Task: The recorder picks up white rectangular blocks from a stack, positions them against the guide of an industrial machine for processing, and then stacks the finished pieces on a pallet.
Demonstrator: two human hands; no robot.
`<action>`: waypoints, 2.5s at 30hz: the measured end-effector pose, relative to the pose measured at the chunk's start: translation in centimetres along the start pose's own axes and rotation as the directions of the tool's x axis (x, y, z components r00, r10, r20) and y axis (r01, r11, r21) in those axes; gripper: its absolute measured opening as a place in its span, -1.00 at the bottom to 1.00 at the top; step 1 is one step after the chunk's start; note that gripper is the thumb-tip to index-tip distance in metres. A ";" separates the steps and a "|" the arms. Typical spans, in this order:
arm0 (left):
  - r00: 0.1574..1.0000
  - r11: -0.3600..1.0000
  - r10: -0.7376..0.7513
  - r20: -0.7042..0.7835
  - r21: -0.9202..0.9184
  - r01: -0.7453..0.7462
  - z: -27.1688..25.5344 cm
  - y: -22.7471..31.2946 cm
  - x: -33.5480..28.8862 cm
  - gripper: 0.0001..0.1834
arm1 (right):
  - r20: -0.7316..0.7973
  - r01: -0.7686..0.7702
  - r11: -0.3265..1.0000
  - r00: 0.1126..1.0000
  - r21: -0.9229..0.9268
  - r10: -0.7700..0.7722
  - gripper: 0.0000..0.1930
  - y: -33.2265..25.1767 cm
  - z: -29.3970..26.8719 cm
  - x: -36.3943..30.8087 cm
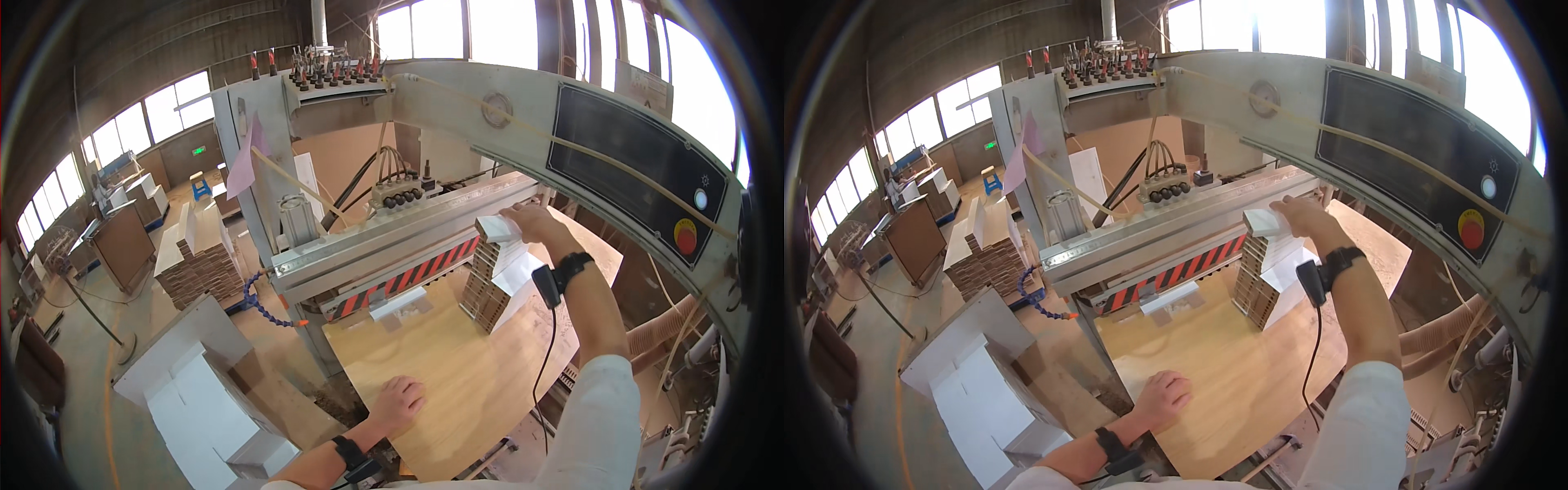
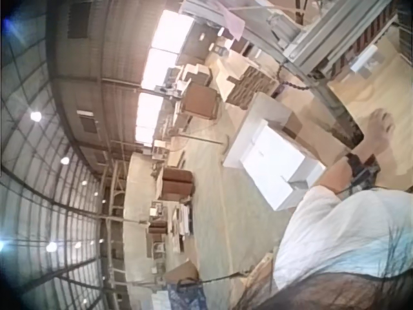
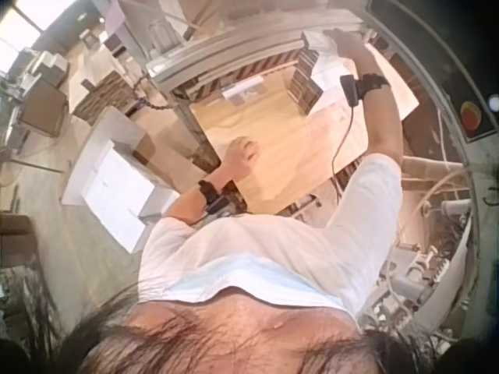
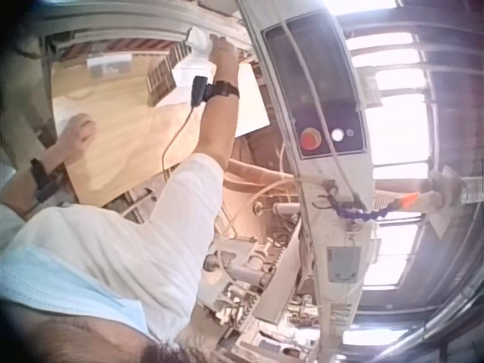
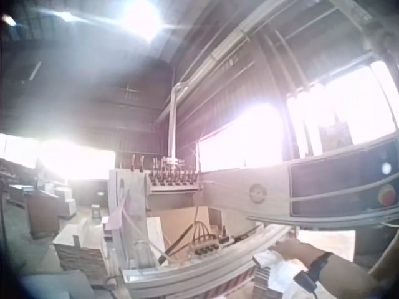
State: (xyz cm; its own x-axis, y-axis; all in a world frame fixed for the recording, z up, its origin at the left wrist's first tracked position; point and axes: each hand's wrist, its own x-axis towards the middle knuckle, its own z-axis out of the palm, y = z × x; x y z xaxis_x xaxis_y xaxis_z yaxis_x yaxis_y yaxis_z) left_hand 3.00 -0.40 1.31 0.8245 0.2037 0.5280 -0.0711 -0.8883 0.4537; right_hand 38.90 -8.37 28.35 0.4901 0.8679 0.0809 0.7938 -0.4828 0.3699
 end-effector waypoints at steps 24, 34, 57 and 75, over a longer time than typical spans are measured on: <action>0.880 0.449 0.133 0.455 0.764 -0.463 6.5 -11.7 22.3 -0.74 | 0.271 0.067 0.860 0.934 0.506 -0.232 -0.19 -15.8 13.5 -14.6; 0.958 0.972 0.095 0.269 0.181 -0.147 1.8 -13.3 13.1 -0.26 | 0.141 -0.109 0.392 0.989 0.913 -0.053 -0.28 -13.8 11.0 -13.2; 0.852 0.850 -0.524 0.017 0.070 0.522 -10.9 -5.5 -25.4 -0.34 | 0.099 -0.192 0.315 0.952 0.930 0.288 -0.73 -20.3 26.2 9.6; 0.637 0.525 -0.770 0.041 0.608 0.595 -3.1 -18.0 -37.1 -0.28 | 0.025 0.040 -0.104 0.830 0.994 0.557 -0.69 -25.6 23.4 -4.8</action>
State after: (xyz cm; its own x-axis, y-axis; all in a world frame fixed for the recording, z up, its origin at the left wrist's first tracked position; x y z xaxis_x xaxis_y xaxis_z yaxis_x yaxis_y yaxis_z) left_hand -28.08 9.28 -24.20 0.6032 0.7964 -0.0426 0.7947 -0.5957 0.1162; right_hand 24.64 -2.97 -3.12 0.8583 0.4481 0.2501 0.2948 -0.0316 -0.9550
